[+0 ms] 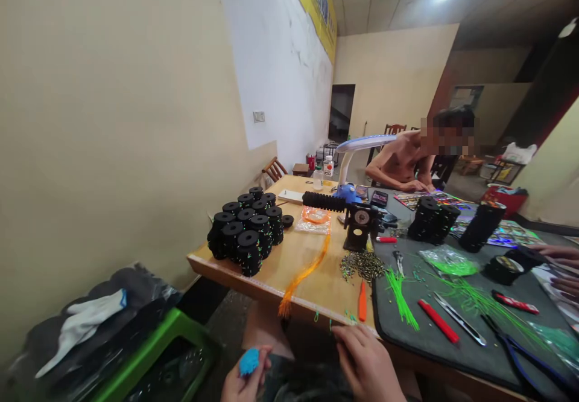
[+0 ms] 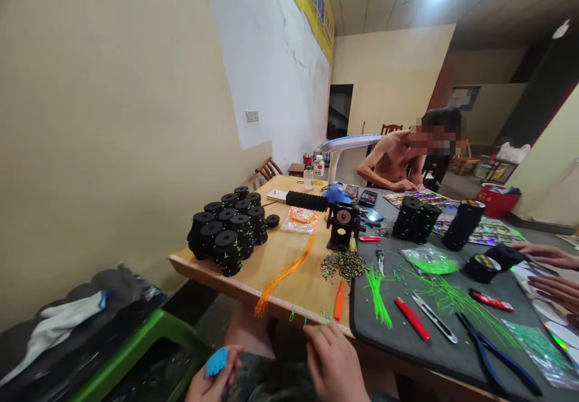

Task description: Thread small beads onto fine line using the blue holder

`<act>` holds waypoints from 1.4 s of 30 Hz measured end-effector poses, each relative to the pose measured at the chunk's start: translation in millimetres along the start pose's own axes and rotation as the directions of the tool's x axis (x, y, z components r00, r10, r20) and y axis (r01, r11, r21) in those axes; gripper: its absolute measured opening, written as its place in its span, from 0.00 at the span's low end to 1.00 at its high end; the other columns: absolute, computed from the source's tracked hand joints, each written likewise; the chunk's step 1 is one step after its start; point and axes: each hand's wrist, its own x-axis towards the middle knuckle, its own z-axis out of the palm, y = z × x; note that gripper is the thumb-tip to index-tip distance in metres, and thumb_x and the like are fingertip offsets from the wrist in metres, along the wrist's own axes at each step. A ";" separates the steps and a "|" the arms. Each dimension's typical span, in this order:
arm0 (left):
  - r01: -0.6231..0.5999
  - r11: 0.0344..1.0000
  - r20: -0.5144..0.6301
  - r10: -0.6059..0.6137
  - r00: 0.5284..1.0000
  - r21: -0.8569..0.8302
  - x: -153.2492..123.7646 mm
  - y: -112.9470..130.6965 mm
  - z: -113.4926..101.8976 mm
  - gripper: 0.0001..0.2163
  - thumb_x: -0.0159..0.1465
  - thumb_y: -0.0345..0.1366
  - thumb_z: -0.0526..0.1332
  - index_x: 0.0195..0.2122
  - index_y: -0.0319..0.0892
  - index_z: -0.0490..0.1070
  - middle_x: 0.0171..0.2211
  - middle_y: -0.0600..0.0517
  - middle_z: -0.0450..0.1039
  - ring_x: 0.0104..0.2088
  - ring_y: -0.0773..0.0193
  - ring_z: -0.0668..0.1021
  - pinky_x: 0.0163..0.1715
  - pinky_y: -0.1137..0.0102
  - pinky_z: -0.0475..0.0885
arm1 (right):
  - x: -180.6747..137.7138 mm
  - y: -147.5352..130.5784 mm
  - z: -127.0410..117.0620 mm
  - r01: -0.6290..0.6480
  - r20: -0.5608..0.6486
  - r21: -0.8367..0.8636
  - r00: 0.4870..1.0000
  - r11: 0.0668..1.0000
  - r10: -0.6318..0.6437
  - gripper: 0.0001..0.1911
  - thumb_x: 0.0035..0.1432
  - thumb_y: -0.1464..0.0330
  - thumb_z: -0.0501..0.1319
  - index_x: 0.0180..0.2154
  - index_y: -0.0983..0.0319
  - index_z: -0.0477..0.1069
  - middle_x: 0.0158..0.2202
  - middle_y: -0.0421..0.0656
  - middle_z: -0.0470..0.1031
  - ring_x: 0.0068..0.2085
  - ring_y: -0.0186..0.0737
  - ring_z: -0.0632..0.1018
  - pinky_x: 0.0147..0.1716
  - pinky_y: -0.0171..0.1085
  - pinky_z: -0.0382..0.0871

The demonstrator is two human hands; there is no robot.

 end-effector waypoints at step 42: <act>-0.638 0.662 0.343 0.539 0.770 0.393 56.2 38.9 62.9 0.19 0.55 0.22 0.55 0.43 0.45 0.76 0.40 0.50 0.82 0.40 0.59 0.82 0.45 0.67 0.76 | 72.2 -11.3 68.4 0.106 -0.054 0.125 0.993 0.986 -0.100 0.08 0.63 0.75 0.54 0.38 0.60 0.70 0.38 0.44 0.77 0.39 0.43 0.72 0.39 0.40 0.66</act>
